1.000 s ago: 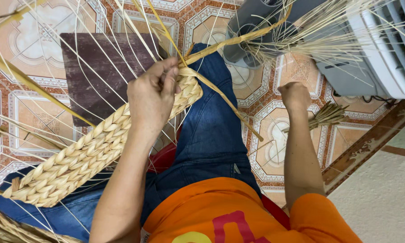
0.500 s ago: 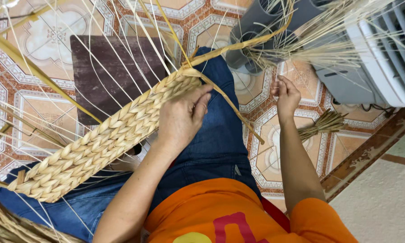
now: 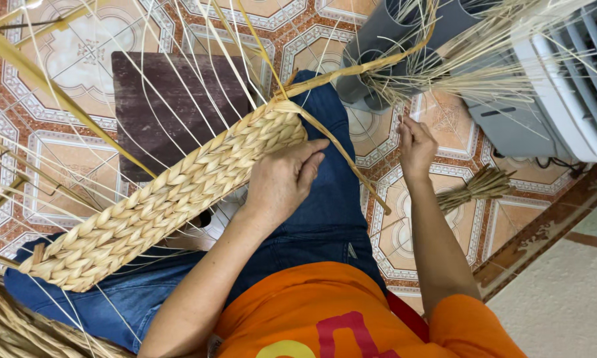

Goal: The person weaves a flat basket by hand, interlacing dried palm strips through a vertical frame held between the legs. They repeatedly pull strips through the weave, tighten the pattern, and adjust the frame to maintain alignment.

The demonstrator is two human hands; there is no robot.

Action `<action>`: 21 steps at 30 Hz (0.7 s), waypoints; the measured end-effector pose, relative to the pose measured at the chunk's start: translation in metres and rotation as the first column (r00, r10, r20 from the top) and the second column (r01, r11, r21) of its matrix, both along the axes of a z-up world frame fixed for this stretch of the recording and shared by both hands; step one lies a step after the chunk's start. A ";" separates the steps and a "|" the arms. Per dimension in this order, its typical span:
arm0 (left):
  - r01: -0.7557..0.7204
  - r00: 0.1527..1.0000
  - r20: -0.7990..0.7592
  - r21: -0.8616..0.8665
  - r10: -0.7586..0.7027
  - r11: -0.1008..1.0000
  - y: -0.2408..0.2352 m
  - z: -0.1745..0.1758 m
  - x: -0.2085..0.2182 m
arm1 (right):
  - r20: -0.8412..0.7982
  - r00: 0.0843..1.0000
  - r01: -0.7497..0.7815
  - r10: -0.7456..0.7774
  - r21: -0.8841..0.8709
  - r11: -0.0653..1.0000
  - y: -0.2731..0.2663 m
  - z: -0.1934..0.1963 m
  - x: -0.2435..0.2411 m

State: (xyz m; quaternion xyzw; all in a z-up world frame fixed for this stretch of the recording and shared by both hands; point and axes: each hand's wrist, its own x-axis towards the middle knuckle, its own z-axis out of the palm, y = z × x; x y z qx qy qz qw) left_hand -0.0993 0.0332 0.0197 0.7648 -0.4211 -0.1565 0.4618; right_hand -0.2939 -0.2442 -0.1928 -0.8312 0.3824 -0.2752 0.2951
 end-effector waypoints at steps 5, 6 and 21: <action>0.168 0.985 0.045 -0.095 -0.164 0.981 -0.005 -0.004 -0.012 | 0.060 0.957 -0.236 0.283 -0.408 0.882 0.059 0.113 0.007; 0.204 0.979 0.035 -0.142 -0.201 0.969 -0.008 -0.006 -0.018 | 0.104 0.911 -0.331 0.398 -0.388 0.860 0.078 0.134 0.008; -0.349 0.827 -0.558 -0.421 0.064 0.837 0.108 -0.008 -0.004 | 0.633 0.774 -0.621 -0.010 0.763 0.177 0.165 0.171 0.068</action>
